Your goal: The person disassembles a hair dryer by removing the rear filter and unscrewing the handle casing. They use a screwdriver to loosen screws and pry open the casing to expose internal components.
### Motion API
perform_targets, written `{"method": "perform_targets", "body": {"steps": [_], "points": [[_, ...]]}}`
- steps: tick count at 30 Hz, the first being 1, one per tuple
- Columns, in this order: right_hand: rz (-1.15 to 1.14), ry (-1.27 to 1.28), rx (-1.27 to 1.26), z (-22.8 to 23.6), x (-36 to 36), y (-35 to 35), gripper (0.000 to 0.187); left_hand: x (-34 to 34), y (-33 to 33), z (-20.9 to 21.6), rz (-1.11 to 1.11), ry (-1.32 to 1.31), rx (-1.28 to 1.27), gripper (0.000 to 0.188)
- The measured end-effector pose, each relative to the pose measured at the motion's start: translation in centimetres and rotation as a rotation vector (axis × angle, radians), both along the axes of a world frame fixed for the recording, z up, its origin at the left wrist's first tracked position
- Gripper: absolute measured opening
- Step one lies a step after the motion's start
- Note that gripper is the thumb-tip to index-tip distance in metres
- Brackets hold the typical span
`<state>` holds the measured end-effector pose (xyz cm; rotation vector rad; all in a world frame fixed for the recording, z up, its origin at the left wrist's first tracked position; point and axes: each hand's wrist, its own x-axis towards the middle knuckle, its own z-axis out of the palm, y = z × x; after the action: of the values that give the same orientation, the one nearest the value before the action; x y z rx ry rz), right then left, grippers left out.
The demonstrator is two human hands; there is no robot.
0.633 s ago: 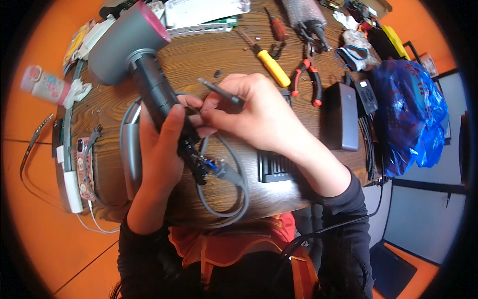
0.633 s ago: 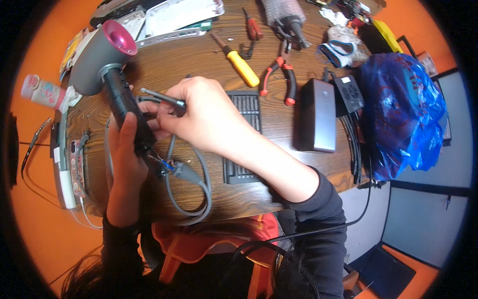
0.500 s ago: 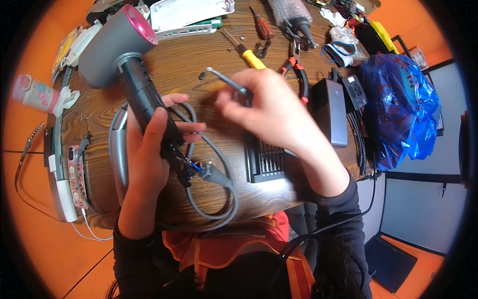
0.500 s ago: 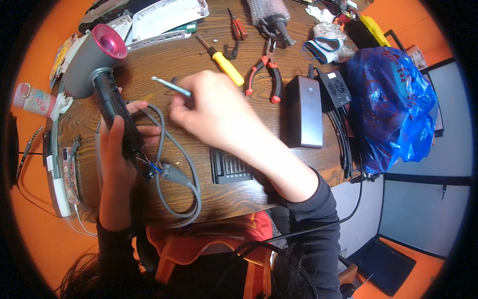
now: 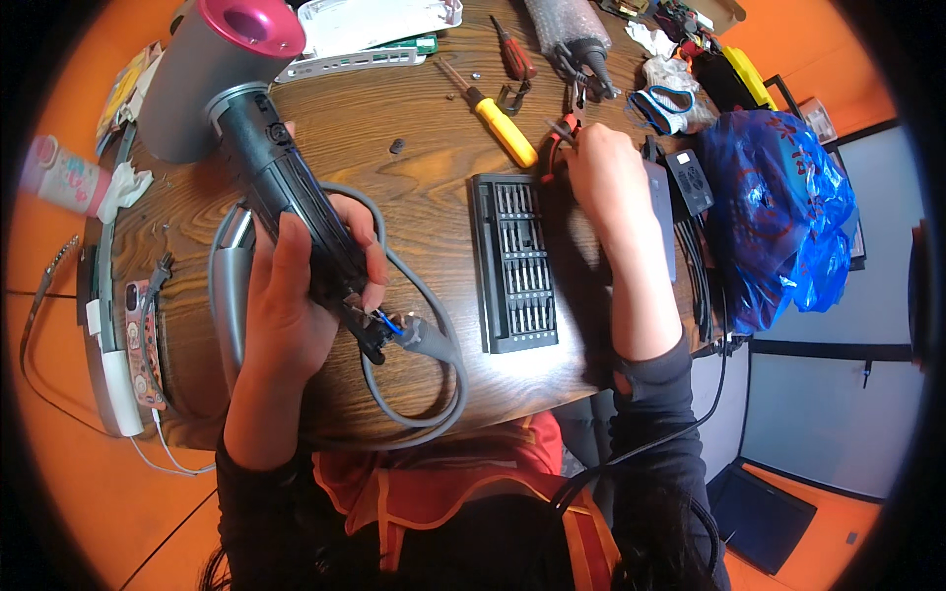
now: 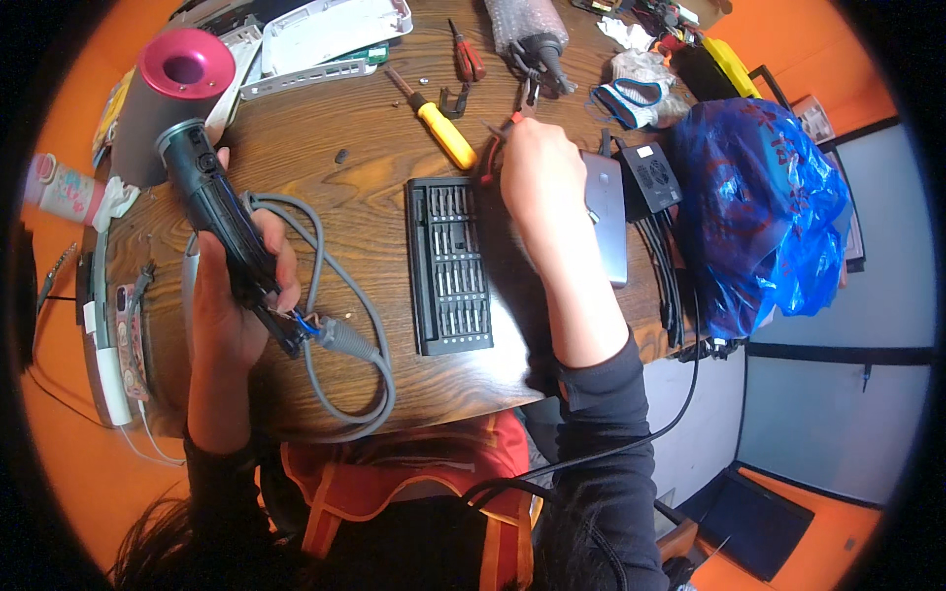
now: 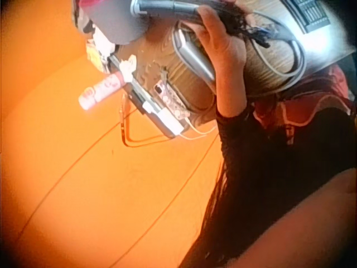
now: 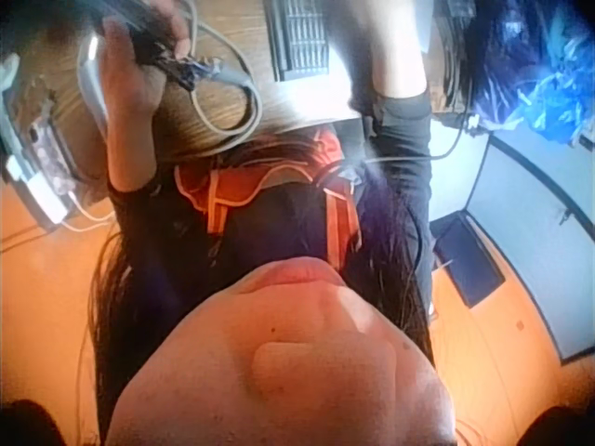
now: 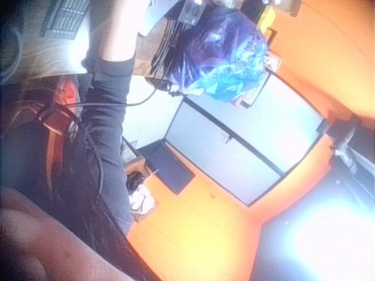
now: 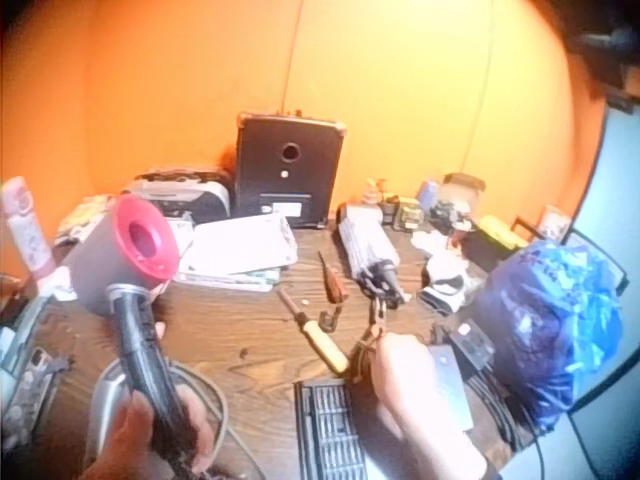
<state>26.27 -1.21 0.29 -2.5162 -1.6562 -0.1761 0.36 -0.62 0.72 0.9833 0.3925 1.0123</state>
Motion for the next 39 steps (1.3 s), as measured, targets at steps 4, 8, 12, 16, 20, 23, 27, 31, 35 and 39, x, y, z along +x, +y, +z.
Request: {"method": "perform_targets", "body": {"steps": [4, 8, 12, 16, 20, 23, 27, 31, 35, 39], "points": [[0.033, 0.335, 0.218, 3.0, -1.9, -1.3, 0.022, -0.2, 0.2, -0.1, -0.162, -0.289, -0.057, 0.069], [0.513, 1.202, 0.219, 3.6, -7.2, -3.2, 0.021, -0.1, 0.2, -0.5, -0.116, -0.257, -0.124, 0.074], [0.681, 1.396, 0.013, 2.0, -11.1, -4.4, 0.015, 0.1, 1.0, -1.1, -0.11, -0.273, -0.065, 0.054], [0.62, 1.596, -0.154, 1.3, -12.0, -4.8, 0.02, 0.3, 0.6, -1.5, -0.095, -0.274, -0.119, 0.036], [0.519, 1.541, -0.212, 1.5, -12.2, -5.0, 0.021, 0.2, 0.5, -1.2, -0.089, -0.284, -0.157, 0.029], [0.546, 1.333, -0.173, 1.6, -12.2, -4.9, 0.019, -0.1, 0.8, -0.8, -0.037, -0.291, -0.214, 0.034], [0.667, 0.878, -0.01, 1.9, -12.3, -5.1, 0.023, -0.5, 1.0, -0.6, 0.051, -0.325, -0.227, 0.039], [0.598, 0.863, -0.132, 2.9, -11.9, -5.3, 0.024, -1.0, 1.7, -0.4, 0.099, -0.431, -0.268, 0.042], [0.636, 0.827, -0.181, 3.7, -11.5, -5.2, 0.027, -0.8, 1.5, -0.3, 0.134, -0.449, -0.259, 0.038], [0.568, 1.11, 0.128, 2.8, -12.1, -4.9, 0.037, -0.2, 0.9, -0.4, 0.127, -0.45, -0.264, 0.033]]}}
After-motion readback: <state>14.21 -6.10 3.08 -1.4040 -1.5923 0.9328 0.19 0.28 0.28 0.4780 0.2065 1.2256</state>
